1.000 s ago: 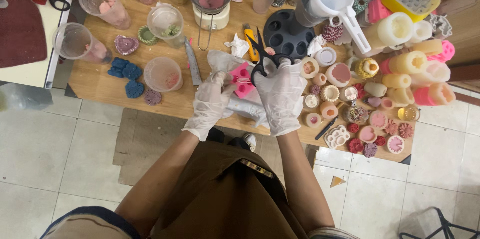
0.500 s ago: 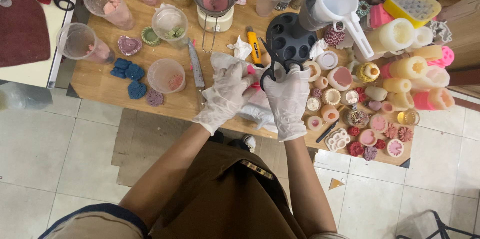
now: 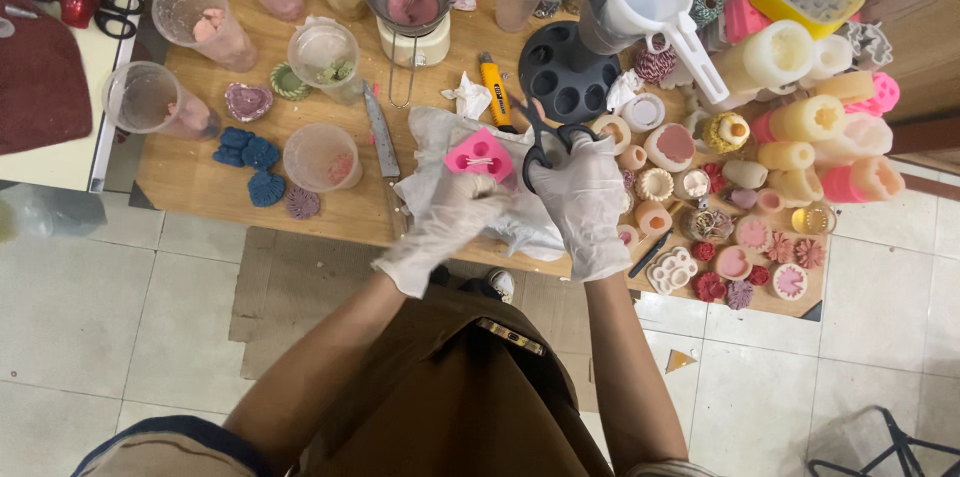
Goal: The person pours melted wax from a small pot into molds and a measuring cup, then trims a wick with scissors and prepares a pink floral mold.
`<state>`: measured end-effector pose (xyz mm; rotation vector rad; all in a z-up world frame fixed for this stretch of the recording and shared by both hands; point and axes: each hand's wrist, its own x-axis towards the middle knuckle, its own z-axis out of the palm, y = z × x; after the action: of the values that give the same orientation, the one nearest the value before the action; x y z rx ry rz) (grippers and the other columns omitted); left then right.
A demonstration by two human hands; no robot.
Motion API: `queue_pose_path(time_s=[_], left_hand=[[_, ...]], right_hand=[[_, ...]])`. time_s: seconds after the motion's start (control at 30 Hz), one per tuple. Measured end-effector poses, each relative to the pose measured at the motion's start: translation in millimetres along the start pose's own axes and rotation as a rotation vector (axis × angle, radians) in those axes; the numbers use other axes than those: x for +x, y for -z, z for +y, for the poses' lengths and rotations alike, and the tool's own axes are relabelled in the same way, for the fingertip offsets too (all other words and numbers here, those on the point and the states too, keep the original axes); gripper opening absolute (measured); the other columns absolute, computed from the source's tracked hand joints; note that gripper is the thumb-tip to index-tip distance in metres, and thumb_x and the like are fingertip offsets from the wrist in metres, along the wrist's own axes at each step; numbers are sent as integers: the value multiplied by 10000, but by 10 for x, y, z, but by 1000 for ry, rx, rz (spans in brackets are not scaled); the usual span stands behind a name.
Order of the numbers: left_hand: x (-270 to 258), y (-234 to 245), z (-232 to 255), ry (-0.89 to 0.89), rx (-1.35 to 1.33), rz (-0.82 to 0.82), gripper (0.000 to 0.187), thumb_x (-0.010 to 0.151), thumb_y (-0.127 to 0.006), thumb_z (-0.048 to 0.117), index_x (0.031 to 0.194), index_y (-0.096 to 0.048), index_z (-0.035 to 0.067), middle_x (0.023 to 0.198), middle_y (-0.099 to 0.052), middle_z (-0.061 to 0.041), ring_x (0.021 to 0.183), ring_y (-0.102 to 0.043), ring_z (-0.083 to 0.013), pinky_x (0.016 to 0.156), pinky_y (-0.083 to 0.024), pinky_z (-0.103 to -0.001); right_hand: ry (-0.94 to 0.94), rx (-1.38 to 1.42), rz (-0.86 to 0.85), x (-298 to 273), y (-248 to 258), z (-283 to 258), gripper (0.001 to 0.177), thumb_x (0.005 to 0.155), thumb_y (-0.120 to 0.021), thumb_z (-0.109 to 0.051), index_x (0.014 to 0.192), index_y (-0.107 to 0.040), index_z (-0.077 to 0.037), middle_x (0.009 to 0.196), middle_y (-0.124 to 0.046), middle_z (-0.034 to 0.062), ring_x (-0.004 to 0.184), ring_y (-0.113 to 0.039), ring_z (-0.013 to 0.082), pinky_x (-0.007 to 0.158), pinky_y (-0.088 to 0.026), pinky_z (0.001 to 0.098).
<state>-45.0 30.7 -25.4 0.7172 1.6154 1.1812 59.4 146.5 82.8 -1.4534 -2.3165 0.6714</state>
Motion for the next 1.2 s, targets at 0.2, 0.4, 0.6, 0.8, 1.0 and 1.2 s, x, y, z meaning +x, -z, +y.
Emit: queue_pose_path(time_s=[0.2,0.4,0.6,0.8,1.0,1.2], left_hand=[[-15,-451,-643,173,-670,-9,148,897,-725,47,1030,-732,-18,801,-709,-36,631,-572,-105,561,-452,-261],[1,-332,-758,201,-632,7,159,879,-724,68,1025,-746,9,807,-731,-36,635,-591,-96,592,-473,-254],[-134,-271,-522,222,-565,-12,135,912,-718,129,1000,-761,37,809,-737,-9,649,-590,-77,603,-452,-243],[-226,-222,-394,220,-548,-34,163,936,-695,167,975,-779,32,778,-717,-5,650,-604,-80,593,-449,-235],[-210,-220,-424,241,-531,-17,148,934,-683,172,935,-754,41,754,-716,-5,649,-649,-89,591,-479,-224],[-224,-188,-403,248,-479,11,144,923,-709,179,905,-776,53,713,-677,22,594,-572,-67,538,-409,-222]], right_hand=[[40,91,-113,47,-55,326,433,809,-748,-364,1099,-716,-43,832,-719,181,755,-722,328,707,-562,413],[214,51,-26,-30,-36,470,550,794,-802,-395,1177,-681,-19,1112,-679,237,953,-670,392,794,-531,442],[23,41,-300,-297,480,985,427,913,-647,-487,1016,-656,-72,883,-675,76,841,-689,242,798,-531,395],[64,455,-1319,-541,443,1646,738,1008,-352,-673,611,-596,-101,575,-522,-19,533,-440,134,546,-369,302],[-11,504,-1379,-446,-38,1786,720,991,-372,-672,561,-533,-118,553,-460,-16,494,-335,123,481,-281,287],[22,431,-1400,-250,-192,1709,741,926,-437,-766,587,-556,-117,546,-365,-56,499,-319,95,484,-240,284]])
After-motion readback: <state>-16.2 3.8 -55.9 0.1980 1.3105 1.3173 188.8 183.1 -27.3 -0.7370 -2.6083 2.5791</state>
